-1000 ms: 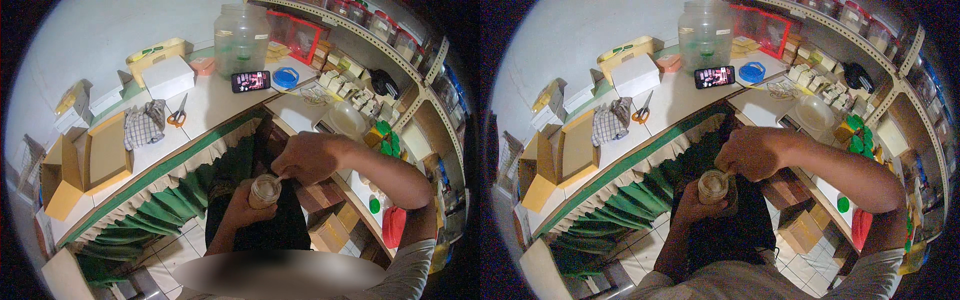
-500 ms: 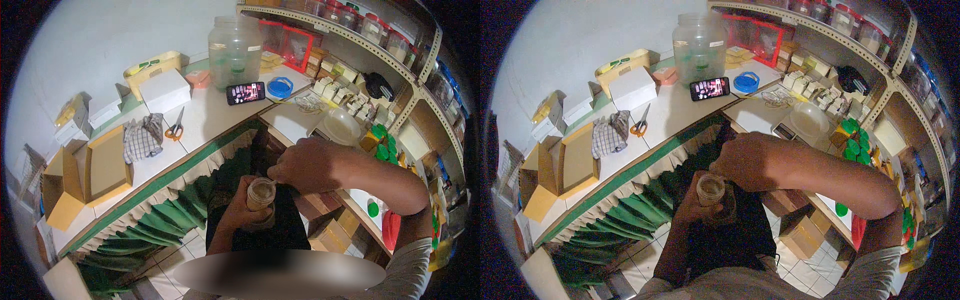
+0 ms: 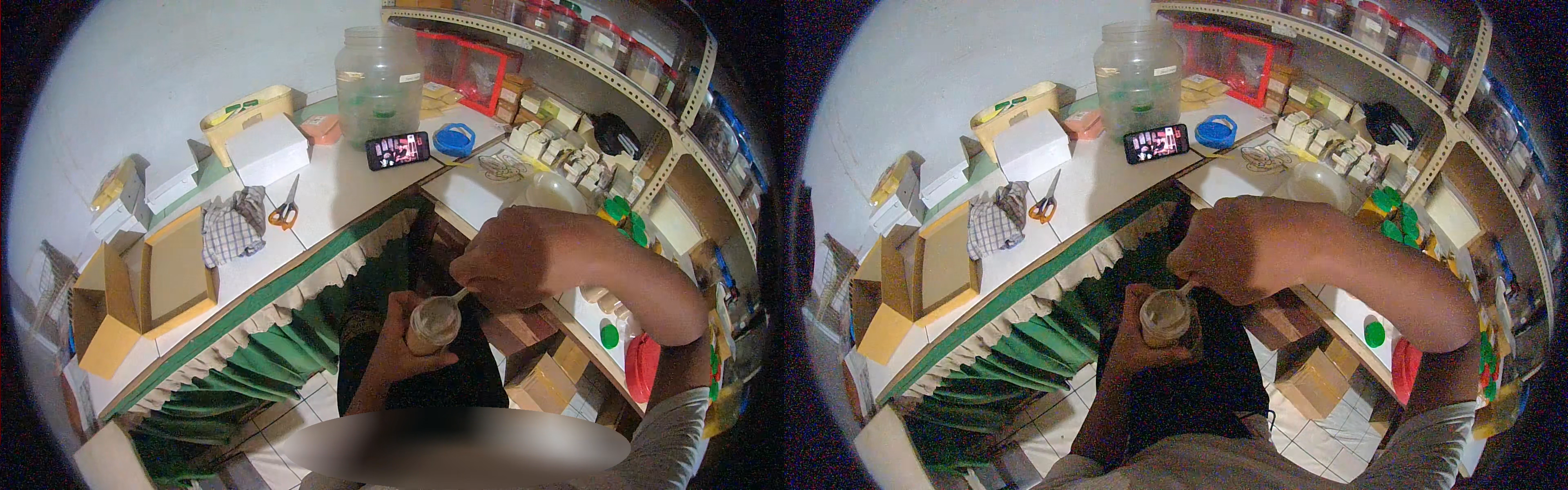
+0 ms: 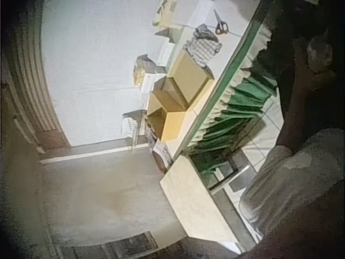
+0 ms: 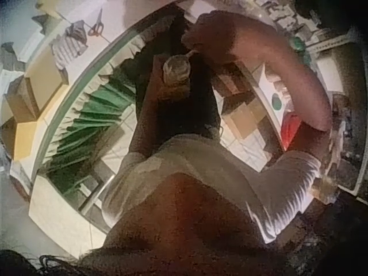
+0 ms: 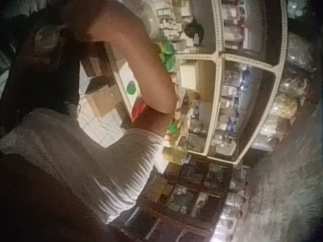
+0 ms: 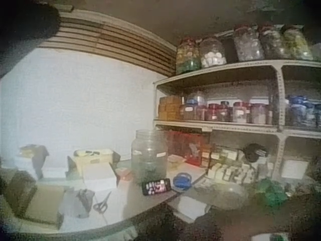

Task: Transferring a powdered substance from a larger container into a smaller prescription jar using a spoon.

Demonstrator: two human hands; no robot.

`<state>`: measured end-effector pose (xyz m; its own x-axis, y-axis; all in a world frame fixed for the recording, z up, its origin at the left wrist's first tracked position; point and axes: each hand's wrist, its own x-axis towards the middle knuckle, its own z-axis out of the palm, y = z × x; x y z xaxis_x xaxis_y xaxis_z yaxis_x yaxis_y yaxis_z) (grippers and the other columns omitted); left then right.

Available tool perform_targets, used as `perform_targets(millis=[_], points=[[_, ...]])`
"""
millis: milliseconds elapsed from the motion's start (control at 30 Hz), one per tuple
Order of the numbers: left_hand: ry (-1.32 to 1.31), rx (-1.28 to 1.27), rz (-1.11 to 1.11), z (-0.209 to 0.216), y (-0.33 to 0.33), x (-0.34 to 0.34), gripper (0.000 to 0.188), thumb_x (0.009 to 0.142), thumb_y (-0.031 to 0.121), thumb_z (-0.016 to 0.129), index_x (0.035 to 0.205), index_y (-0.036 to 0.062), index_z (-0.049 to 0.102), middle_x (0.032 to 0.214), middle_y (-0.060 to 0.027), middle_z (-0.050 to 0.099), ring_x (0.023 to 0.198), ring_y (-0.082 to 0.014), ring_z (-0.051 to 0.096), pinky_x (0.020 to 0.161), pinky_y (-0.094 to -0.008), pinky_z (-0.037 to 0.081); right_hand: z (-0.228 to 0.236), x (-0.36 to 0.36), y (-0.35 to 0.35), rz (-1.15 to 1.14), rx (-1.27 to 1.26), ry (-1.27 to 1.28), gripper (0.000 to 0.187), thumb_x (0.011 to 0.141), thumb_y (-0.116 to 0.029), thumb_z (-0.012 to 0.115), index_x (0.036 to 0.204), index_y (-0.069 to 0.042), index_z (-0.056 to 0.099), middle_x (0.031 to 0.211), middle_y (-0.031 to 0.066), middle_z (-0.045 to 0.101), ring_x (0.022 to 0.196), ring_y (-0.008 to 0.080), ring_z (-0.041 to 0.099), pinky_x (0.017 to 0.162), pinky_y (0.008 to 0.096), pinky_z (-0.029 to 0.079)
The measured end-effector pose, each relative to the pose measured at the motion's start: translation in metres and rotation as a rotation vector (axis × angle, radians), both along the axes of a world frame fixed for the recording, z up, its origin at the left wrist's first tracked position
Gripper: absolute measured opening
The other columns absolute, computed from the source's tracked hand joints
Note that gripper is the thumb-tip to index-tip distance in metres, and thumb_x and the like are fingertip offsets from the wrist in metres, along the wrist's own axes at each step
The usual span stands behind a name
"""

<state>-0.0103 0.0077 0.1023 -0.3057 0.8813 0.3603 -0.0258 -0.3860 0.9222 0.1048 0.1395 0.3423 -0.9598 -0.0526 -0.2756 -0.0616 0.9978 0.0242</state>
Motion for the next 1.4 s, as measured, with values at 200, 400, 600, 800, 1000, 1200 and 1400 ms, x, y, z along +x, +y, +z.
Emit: perform_targets(millis=[200,400,600,800,1000,1200,1400], points=[[-0.008,-0.13,-0.014,0.024,-0.008,0.0,0.07,0.061,0.029,0.089,0.114,0.0026,0.052,0.102,-0.007,0.061,0.095,-0.0168,0.059,0.086,-0.034,0.047,-0.009,0.003,0.026,0.151,-0.308,0.104,0.018,0.086,-0.022,0.056,0.083,-0.004,0.054,0.072,0.0187,0.058,0.072,0.0405,0.058,0.062,0.048,0.043],[-0.062,-0.105,0.121,0.009,-0.007,0.009,0.064,0.06,0.03,0.087,0.111,0.0024,0.059,0.101,-0.0086,0.065,0.092,-0.0185,0.062,0.085,-0.0345,0.049,-0.015,-0.006,0.021,0.169,-0.325,0.058,0.014,0.085,-0.019,0.056,0.084,-0.005,0.055,0.072,0.0184,0.059,0.074,0.0401,0.059,0.063,0.0467,0.044],[0.196,-0.238,0.111,0.012,-0.005,0.003,0.062,0.059,0.028,0.086,0.11,0.0023,0.061,0.104,-0.0111,0.065,0.094,-0.021,0.064,0.086,-0.0366,0.049,-0.038,-0.015,0.01,0.099,-0.154,-0.063,0.01,0.081,-0.016,0.056,0.086,-0.007,0.057,0.072,0.0181,0.061,0.074,0.0403,0.061,0.064,0.0482,0.048],[0.095,-0.273,0.067,-0.01,-0.008,0.0,0.066,0.059,0.026,0.086,0.114,0.0019,0.059,0.107,-0.0115,0.064,0.098,-0.0217,0.062,0.088,-0.0372,0.049,-0.054,-0.021,0.0,0.104,-0.134,-0.04,0.019,0.063,-0.011,0.062,0.081,-0.006,0.065,0.077,0.0191,0.067,0.078,0.0386,0.067,0.069,0.0475,0.055],[0.035,-0.278,-0.02,-0.003,0.0,-0.001,0.064,0.06,0.022,0.085,0.115,0.0037,0.057,0.104,-0.0092,0.062,0.095,-0.0178,0.06,0.086,-0.0356,0.047,-0.056,-0.023,0.001,0.083,-0.075,-0.035,0.018,0.066,-0.011,0.062,0.081,-0.005,0.068,0.075,0.0213,0.067,0.074,0.0384,0.067,0.065,0.0461,0.056],[-0.022,-0.063,0.014,-0.016,0.015,-0.011,0.074,0.061,0.021,0.086,0.123,0.0067,0.047,0.108,-0.0077,0.059,0.097,-0.0161,0.057,0.086,-0.033,0.046,-0.038,-0.028,0.005,0.039,0.0,-0.107,0.013,0.077,-0.016,0.059,0.085,-0.007,0.061,0.076,0.0186,0.065,0.079,0.0383,0.065,0.069,0.0477,0.051],[-0.12,-0.121,-0.073,0.008,0.003,-0.012,0.079,0.064,0.026,0.086,0.125,0.0083,0.039,0.116,-0.0086,0.057,0.106,-0.0184,0.056,0.09,-0.0341,0.046,-0.01,-0.021,0.015,0.055,-0.056,-0.005,0.014,0.083,-0.02,0.057,0.081,-0.006,0.06,0.077,0.018,0.063,0.078,0.0397,0.062,0.068,0.0483,0.049]])
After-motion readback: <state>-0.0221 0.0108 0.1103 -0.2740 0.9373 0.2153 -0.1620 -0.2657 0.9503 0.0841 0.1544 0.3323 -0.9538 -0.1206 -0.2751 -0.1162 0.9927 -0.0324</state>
